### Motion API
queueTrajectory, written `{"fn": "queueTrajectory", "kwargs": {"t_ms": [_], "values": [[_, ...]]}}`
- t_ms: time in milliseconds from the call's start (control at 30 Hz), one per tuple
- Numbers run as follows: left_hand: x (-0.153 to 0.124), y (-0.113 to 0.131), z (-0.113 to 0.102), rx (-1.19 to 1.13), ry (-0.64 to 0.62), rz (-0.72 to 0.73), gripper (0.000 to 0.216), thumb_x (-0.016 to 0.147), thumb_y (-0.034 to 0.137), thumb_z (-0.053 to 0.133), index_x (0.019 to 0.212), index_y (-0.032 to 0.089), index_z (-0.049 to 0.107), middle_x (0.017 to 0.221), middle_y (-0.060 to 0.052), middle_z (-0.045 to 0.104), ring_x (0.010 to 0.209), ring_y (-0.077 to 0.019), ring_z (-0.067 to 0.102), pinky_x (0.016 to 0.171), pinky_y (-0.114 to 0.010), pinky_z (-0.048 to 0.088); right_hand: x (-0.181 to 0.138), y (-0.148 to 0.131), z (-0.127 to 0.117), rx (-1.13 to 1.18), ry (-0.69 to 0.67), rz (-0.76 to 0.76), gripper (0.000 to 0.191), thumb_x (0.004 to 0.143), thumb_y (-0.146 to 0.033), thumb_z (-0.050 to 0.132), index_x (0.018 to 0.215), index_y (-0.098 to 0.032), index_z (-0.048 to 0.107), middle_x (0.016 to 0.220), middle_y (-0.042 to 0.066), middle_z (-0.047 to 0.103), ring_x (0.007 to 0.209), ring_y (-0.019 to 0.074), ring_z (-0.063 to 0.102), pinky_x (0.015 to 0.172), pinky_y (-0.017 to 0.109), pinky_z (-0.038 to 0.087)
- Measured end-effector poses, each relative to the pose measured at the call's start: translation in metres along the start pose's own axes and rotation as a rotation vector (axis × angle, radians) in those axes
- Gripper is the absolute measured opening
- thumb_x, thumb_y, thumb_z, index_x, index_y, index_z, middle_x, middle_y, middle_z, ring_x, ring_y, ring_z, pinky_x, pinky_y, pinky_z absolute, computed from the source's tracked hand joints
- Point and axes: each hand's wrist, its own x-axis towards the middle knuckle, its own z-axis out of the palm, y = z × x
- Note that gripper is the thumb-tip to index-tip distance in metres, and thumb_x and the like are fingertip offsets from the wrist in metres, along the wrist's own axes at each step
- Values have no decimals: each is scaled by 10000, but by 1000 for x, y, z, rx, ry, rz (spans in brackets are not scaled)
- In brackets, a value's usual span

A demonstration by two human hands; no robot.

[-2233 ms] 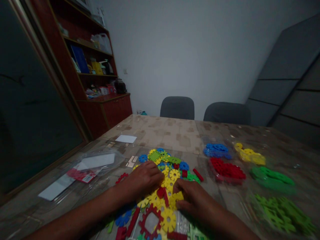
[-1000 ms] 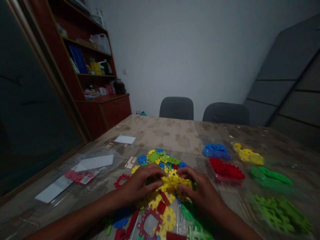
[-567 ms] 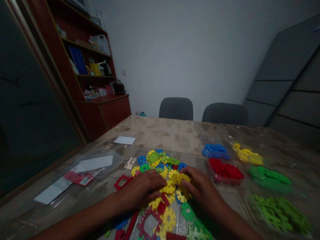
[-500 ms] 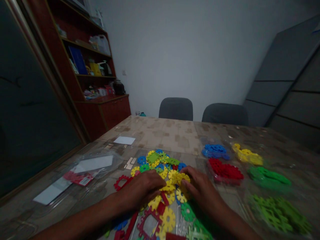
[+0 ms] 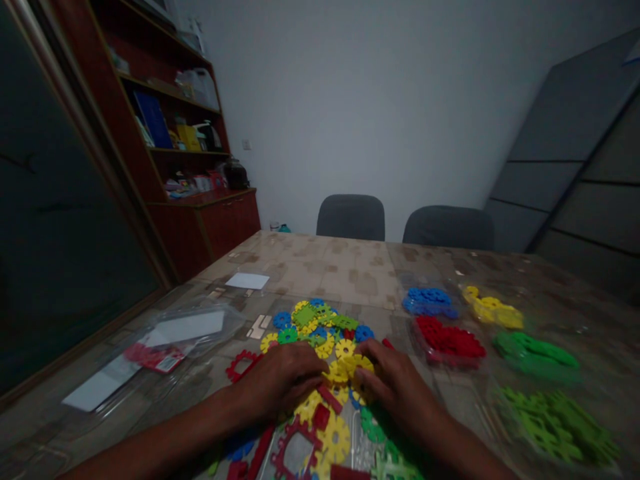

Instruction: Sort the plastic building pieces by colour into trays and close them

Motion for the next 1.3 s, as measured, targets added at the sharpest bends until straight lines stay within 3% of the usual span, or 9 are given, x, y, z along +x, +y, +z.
{"fn": "queueTrajectory", "kwargs": {"t_ms": [100,200,367,567,767,1000,1300], "values": [[-1,1,0,-59,77,-27,162,971,173,555,1104,206,642,981,-51,718,892,-202,662,790,-301,479,1,0,1,21,-26,-7,128,877,-194,537,984,-201,606,910,32,669,821,189,596,727,279,420],[-1,5,-1,-148,123,-81,74,952,177,591,1015,197,623,955,-33,691,870,-183,644,786,-286,463,1,-1,5,79,-38,-17,141,867,-198,561,992,-197,626,909,34,676,827,196,603,726,283,416],[2,10,-4,-186,131,-194,111,865,153,660,815,173,564,826,-3,615,765,-160,566,684,-252,398,1,-5,10,182,-53,5,155,803,-150,598,951,-188,624,868,24,668,792,192,588,689,275,400],[5,16,-3,-292,83,-388,135,800,159,683,758,170,556,680,50,529,640,-131,493,590,-232,322,0,-8,15,193,-65,-56,168,753,-145,670,904,-193,615,856,3,664,800,184,587,682,262,379],[4,20,-4,-362,97,-363,92,793,164,670,796,173,578,712,43,564,654,-128,497,602,-225,344,-3,-16,13,116,-52,-103,36,851,-152,592,864,-186,589,839,13,639,771,161,566,672,254,363],[5,16,-7,-383,158,-268,84,835,245,672,867,178,634,766,12,630,680,-138,556,638,-231,405,-3,-20,0,146,-20,-68,32,847,-180,580,816,-189,575,770,-2,601,706,150,515,627,257,341],[5,20,-15,-365,199,-258,196,948,318,522,884,181,646,726,-3,649,649,-150,596,623,-238,431,-2,-11,-3,445,-55,39,179,841,-329,606,929,-176,636,822,31,633,722,163,548,594,264,392]]}}
